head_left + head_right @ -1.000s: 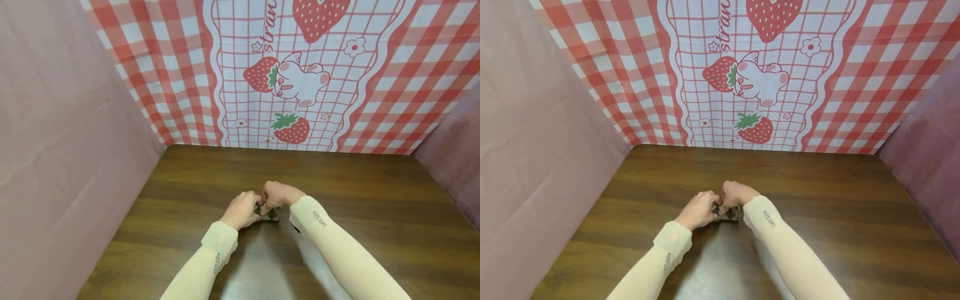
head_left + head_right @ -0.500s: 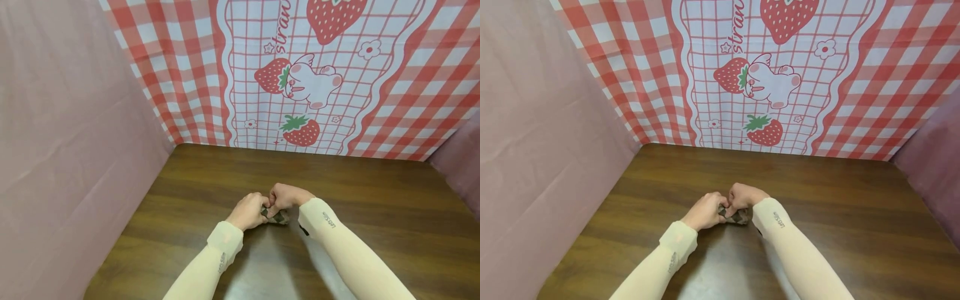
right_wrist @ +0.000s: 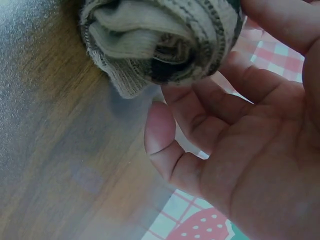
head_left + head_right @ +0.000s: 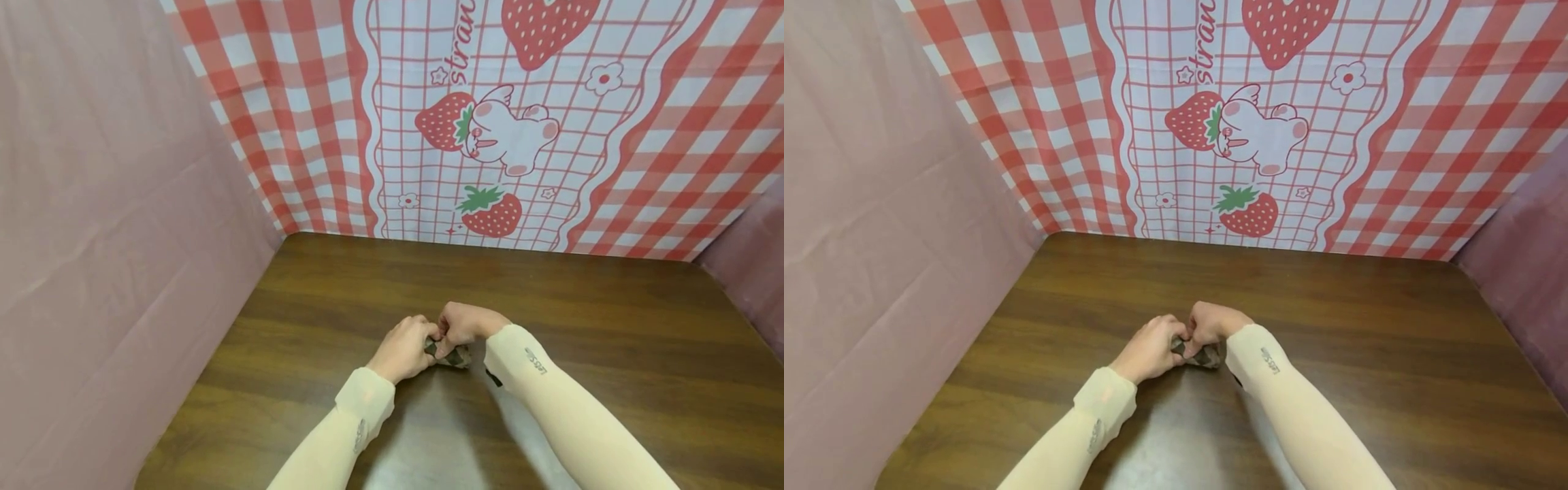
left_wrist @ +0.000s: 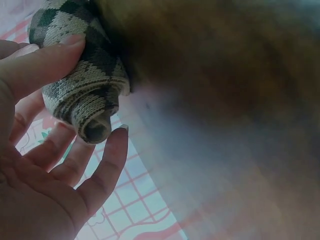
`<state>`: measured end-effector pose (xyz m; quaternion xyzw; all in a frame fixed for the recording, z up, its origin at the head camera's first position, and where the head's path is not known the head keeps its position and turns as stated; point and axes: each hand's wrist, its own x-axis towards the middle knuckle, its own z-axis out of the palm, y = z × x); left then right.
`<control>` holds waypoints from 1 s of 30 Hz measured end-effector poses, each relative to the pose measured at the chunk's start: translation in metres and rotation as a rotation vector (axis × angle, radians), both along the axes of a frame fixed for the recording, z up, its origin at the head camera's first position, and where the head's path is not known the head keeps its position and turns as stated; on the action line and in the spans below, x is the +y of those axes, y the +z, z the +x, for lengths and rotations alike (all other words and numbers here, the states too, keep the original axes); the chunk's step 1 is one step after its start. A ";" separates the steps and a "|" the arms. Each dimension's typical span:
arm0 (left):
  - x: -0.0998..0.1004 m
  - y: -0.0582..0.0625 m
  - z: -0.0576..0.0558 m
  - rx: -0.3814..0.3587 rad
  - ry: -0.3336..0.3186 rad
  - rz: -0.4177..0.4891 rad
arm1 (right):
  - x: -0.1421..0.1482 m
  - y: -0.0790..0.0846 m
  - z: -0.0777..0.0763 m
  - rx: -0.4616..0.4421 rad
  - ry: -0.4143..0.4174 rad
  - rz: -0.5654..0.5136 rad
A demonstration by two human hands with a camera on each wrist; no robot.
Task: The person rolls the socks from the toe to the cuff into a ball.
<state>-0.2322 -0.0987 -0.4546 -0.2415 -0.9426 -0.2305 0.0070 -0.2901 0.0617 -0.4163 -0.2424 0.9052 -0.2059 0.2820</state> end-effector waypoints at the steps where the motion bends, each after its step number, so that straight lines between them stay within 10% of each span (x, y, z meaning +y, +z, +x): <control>1: 0.000 0.000 0.001 0.002 0.002 0.000 | 0.000 0.000 0.000 0.000 0.000 -0.002; 30: -0.001 -0.001 0.004 0.108 -0.091 -0.078 | 0.009 -0.008 0.000 -0.107 -0.033 -0.022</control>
